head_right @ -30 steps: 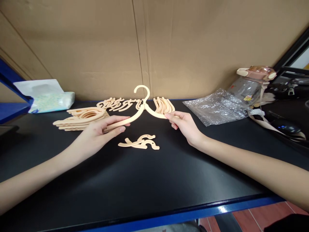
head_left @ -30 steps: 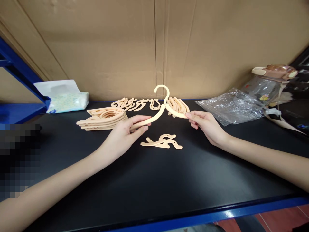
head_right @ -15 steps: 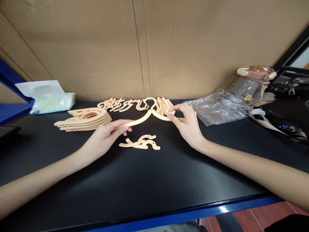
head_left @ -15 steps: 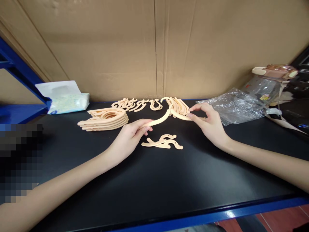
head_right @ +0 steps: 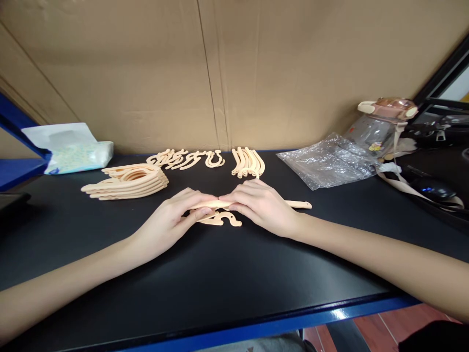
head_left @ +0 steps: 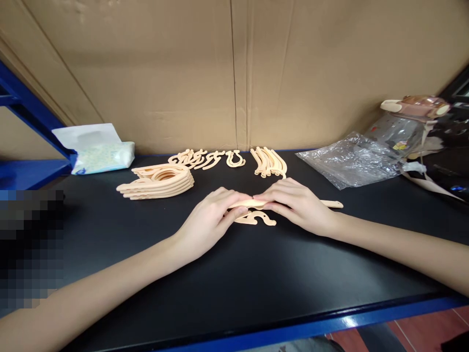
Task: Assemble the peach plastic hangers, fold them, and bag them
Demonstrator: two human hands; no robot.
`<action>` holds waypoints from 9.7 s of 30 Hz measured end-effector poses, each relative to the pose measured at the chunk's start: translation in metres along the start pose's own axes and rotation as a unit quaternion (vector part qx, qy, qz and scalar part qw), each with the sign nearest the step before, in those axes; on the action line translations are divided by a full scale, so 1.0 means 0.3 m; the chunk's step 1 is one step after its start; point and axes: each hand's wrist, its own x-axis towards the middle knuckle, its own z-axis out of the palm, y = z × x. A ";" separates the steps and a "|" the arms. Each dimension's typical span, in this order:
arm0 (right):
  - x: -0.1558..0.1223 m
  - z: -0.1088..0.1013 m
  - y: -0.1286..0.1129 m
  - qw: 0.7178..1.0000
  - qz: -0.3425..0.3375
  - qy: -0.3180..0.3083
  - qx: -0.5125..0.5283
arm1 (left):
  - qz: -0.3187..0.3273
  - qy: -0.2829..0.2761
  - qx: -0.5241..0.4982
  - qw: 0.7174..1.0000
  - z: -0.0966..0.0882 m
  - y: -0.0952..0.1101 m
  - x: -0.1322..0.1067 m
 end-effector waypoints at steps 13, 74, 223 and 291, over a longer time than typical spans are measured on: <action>-0.007 -0.006 0.029 0.997 0.076 0.034 0.007 | -0.094 0.007 0.062 0.994 -0.022 -0.044 -0.020; 0.005 -0.015 0.008 0.994 0.110 0.010 0.016 | -0.027 -0.001 0.175 0.984 -0.047 -0.021 -0.024; -0.010 0.005 0.006 0.997 0.039 -0.035 -0.055 | -0.085 0.040 0.137 0.986 -0.025 -0.100 0.004; -0.016 -0.022 -0.029 0.984 -0.156 -0.072 -0.054 | -0.134 0.062 0.118 0.982 -0.039 -0.103 0.003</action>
